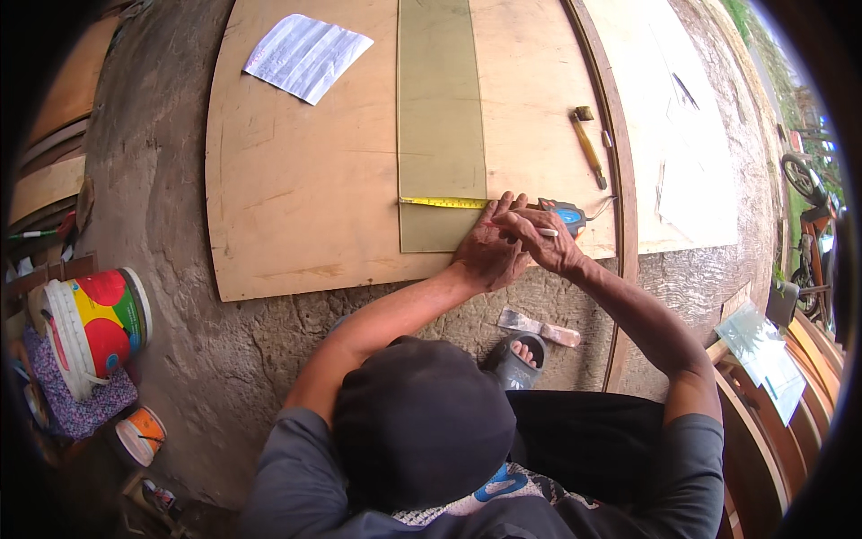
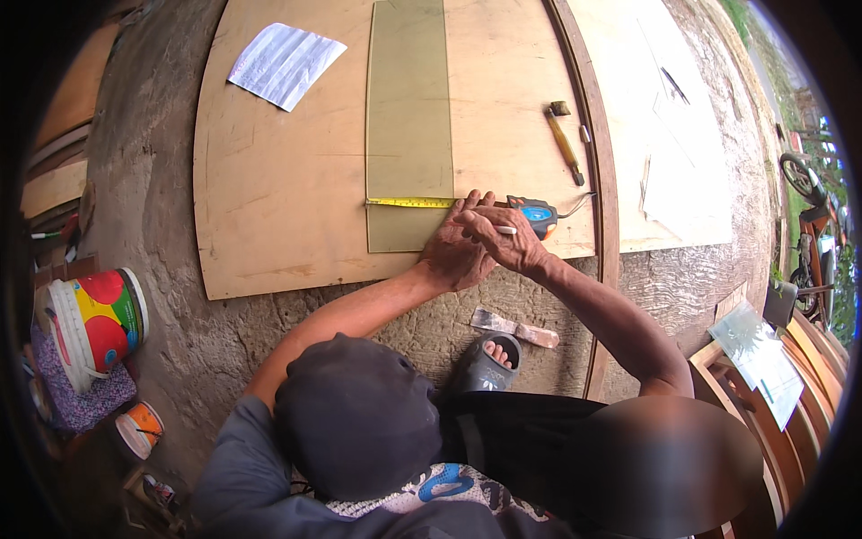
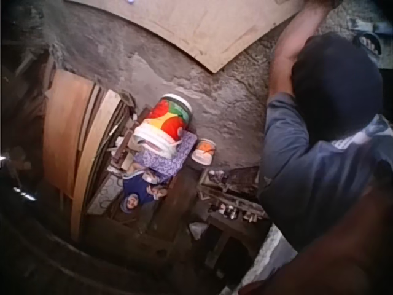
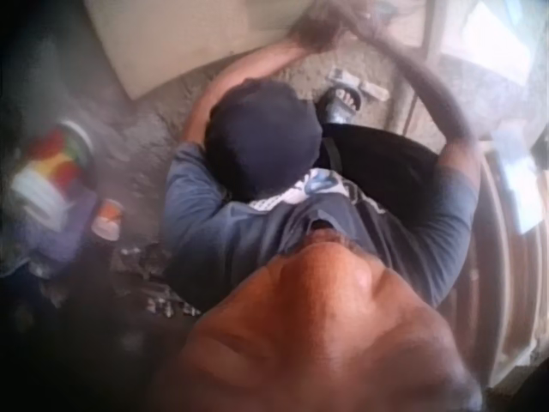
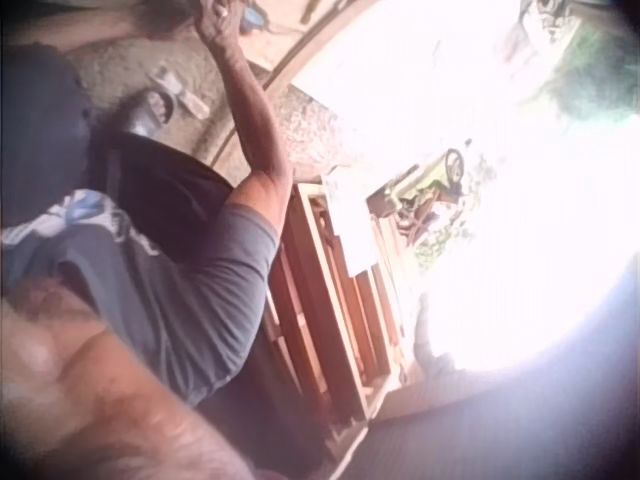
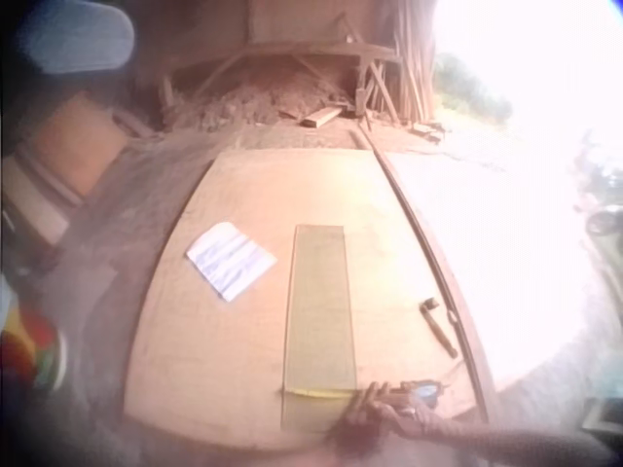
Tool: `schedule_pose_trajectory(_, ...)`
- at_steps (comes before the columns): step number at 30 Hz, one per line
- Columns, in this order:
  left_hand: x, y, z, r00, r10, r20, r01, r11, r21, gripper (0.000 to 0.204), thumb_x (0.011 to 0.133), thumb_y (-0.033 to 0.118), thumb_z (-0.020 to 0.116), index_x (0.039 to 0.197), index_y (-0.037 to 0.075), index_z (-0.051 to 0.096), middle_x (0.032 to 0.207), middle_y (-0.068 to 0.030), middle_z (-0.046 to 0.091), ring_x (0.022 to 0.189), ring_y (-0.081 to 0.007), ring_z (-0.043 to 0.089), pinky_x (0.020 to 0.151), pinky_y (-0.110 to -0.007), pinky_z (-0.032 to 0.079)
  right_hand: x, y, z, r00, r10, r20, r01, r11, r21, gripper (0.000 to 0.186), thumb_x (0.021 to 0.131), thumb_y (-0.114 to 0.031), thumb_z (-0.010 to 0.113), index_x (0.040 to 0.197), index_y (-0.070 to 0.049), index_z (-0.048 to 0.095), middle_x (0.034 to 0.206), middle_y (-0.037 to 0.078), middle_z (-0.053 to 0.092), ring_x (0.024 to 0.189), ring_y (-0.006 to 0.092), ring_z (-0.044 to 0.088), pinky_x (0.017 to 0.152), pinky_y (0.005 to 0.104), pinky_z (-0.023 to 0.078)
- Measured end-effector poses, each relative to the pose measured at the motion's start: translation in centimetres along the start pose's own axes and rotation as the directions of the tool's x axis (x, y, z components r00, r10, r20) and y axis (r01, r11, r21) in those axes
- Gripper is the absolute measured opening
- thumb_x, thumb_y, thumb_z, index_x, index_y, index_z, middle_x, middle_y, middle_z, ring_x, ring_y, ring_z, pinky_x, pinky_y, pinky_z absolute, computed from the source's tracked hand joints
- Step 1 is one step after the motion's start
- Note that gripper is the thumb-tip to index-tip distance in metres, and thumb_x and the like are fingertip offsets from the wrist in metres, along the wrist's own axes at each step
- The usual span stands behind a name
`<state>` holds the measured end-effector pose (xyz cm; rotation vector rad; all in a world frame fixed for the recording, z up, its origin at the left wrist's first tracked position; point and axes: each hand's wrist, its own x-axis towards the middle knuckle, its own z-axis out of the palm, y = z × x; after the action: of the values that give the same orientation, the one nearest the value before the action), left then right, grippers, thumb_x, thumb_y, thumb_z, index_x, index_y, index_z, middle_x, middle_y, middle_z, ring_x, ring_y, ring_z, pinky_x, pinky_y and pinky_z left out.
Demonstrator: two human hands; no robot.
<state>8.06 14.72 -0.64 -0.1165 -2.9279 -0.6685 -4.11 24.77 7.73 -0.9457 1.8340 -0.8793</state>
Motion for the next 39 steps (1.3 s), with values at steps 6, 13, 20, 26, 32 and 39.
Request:
schedule_pose_trajectory(6,0.6,-0.1,-0.6,0.996,0.089,-0.013,-0.089,0.996,-0.011,0.067,0.097,0.037,0.053,0.152,0.002,0.04,0.155,-0.0288,0.038,0.145,-0.0429,0.036,0.123,-0.054,0.025,1.7,1.3,2.0,0.968,-0.197,-0.155,0.184,0.978,-0.095,0.023,0.096,-0.02,0.065,0.111,-0.003,0.069,0.097,0.01,0.069,0.09,0.0206,0.067,0.081,0.0342,0.052)
schedule_pose_trajectory(13,0.8,0.7,-2.5,0.995,0.04,-0.094,-0.036,0.998,0.048,0.052,0.093,0.033,0.052,0.138,0.005,0.052,0.136,-0.0209,0.052,0.132,-0.0349,0.046,0.117,-0.048,0.031,1.8,2.6,2.2,0.951,-0.22,-0.215,0.202,0.974,-0.104,0.016,0.094,-0.016,0.062,0.104,-0.005,0.065,0.092,0.01,0.069,0.083,0.0256,0.071,0.078,0.0369,0.056)
schedule_pose_trajectory(20,1.2,0.8,-3.2,0.995,-0.006,-0.095,0.006,1.0,0.005,0.047,0.091,0.03,0.055,0.129,0.002,0.054,0.12,-0.0187,0.053,0.116,-0.0317,0.049,0.104,-0.045,0.039,2.2,2.8,2.0,0.956,-0.223,-0.192,0.202,0.972,-0.123,0.014,0.094,-0.017,0.064,0.104,-0.007,0.065,0.094,0.012,0.071,0.086,0.0276,0.072,0.078,0.0372,0.056)
schedule_pose_trajectory(26,1.5,0.7,-3.2,0.997,0.021,-0.075,-0.019,1.0,0.024,0.047,0.091,0.03,0.056,0.128,0.001,0.053,0.118,-0.019,0.053,0.114,-0.0317,0.05,0.102,-0.044,0.04,2.2,3.0,2.1,0.962,-0.207,-0.177,0.197,0.978,-0.068,0.014,0.096,-0.015,0.062,0.104,-0.004,0.065,0.092,0.008,0.063,0.086,0.021,0.064,0.08,0.0338,0.051)
schedule_pose_trajectory(32,1.5,0.8,-3.8,1.0,-0.01,-0.024,0.009,0.999,-0.031,0.048,0.091,0.03,0.056,0.129,0.0,0.053,0.119,-0.0203,0.054,0.115,-0.0334,0.049,0.103,-0.045,0.04,2.2,3.0,2.1,0.969,-0.184,-0.165,0.176,0.982,-0.063,0.015,0.096,-0.016,0.063,0.105,-0.004,0.066,0.093,0.008,0.064,0.088,0.0212,0.064,0.082,0.034,0.051)
schedule_pose_trajectory(39,1.6,0.7,-3.4,0.999,-0.001,-0.044,-0.002,0.998,-0.07,0.048,0.091,0.029,0.056,0.129,0.0,0.053,0.119,-0.0217,0.054,0.115,-0.0348,0.049,0.104,-0.047,0.039,2.4,2.9,2.0,0.975,-0.165,-0.147,0.154,0.984,-0.085,0.014,0.095,-0.016,0.062,0.103,-0.006,0.066,0.095,0.009,0.065,0.092,0.0227,0.066,0.084,0.0346,0.052)
